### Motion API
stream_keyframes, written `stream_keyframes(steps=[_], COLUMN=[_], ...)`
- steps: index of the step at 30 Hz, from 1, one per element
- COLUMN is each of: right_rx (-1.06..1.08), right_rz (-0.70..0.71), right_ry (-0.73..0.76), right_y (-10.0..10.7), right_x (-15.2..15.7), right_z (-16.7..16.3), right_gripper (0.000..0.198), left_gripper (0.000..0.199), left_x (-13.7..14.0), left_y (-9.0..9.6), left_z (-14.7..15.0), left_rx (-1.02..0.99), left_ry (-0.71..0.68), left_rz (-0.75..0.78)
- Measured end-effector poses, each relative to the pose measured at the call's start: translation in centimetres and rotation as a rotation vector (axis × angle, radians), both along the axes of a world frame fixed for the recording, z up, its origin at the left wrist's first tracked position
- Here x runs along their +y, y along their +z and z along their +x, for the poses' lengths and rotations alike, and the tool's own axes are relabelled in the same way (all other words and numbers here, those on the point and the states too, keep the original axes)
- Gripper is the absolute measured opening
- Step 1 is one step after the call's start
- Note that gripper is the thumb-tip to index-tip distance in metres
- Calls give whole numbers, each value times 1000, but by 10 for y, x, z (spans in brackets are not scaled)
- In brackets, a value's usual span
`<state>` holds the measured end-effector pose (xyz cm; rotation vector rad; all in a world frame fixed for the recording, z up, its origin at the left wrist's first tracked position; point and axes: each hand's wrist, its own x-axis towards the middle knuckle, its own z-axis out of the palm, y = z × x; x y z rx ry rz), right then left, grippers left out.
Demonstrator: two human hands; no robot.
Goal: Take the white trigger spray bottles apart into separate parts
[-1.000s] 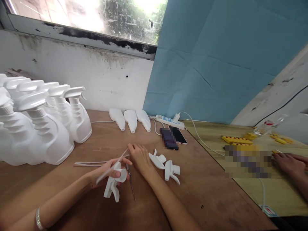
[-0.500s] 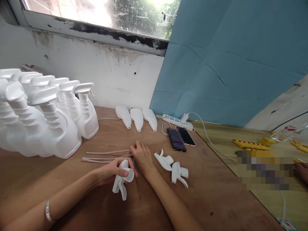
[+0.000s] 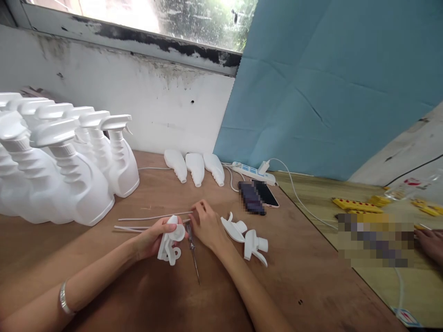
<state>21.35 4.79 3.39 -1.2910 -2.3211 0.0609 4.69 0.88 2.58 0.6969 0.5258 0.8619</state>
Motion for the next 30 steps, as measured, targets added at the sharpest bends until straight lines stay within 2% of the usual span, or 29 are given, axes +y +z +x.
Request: stream_keyframes(steps=[1,6,10,12,14,17,20,22,24,30], right_rx=[-11,-182,-149,-37,206,737,1119,1187,1157,870], right_rz=[-51,-320,-416,-410,-345,-219,-29,106,194,432], right_ry=[-18,-26,31,42,7,-11,140,236,309,425], right_y=[2,8,16,20,23,23,22,21,18,6], right_x=[-4,-19,-22,-23,-25,-34,-47,-55,-58,-54], right_z=[0,-3,0,2,2,-4,-14,-19,-21,-12], right_gripper=[8,28,18,16,15,14,15,16,19,39], left_gripper=[30,26,29,27,23,21,20,21,22,23], left_x=[2,10,13,13,13,13,12,11,10,11], left_y=[-1,-4,-5,-6,-8,-11,-10,-8,-6,-7], left_z=[0,-1,-1,-1,-1,0,1,1,2,3], left_rx=[1,-32,-36,-22,1,34,55,64,71,82], left_ry=[36,142,172,175,179,189,196,200,208,233], left_rz=[-41,-191,-196,-202,-216,-238,-258,-267,-273,-290])
